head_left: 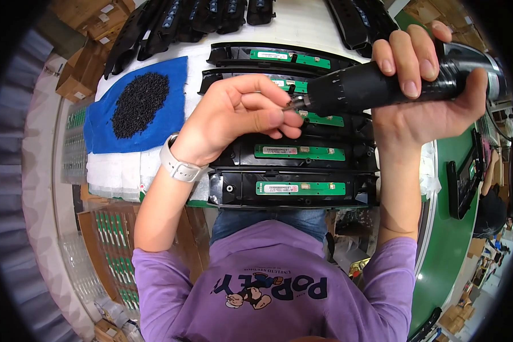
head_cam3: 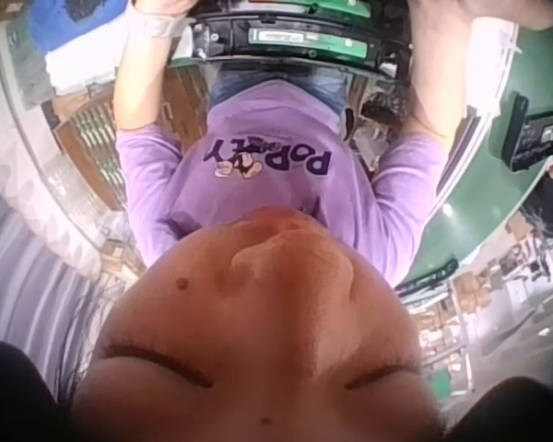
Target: Assembling toner cartridges by installing circuit boards and fastening them with an electric screwdriver.
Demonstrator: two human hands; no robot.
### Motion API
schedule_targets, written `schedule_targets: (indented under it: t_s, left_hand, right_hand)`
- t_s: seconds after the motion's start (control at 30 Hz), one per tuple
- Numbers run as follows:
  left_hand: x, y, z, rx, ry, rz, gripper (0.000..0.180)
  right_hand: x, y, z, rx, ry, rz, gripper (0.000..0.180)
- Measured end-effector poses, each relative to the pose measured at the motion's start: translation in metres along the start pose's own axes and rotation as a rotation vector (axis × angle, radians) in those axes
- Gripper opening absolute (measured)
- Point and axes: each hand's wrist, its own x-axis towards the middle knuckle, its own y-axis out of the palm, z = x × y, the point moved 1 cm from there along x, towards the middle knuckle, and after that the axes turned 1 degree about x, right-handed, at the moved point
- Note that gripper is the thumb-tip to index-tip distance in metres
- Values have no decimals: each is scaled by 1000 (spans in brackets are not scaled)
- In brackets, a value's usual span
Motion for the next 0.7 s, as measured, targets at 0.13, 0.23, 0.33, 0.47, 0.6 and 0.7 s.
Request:
schedule_targets:
  t_s: [0.13, 0.23, 0.33, 0.47, 0.6, 0.7]
  left_hand:
    - [4, 8, -2, 796, 364, -51, 54]
    - [5, 6, 4, 1343, 505, -71, 50]
    - [4, 8, 9, 1563, 455, -13, 47]
    - [4, 9, 10, 1616, 388, -1, 43]
    - [2, 7, 12, 1599, 374, -24, 37]
    - [3, 7, 14, 1612, 375, -29, 33]
  right_hand:
    - [11, 2, 6, -153, 170, -6, 41]
    - [-10, 21, -11, -260, 117, -441, 42]
    - [8, -28, -16, -435, 214, 80, 44]
    - [24, -43, -49, 645, 73, 603, 40]
    - [8, -31, -27, 85, 151, 370, 41]
    - [-2, -25, -12, -336, 201, 186, 43]
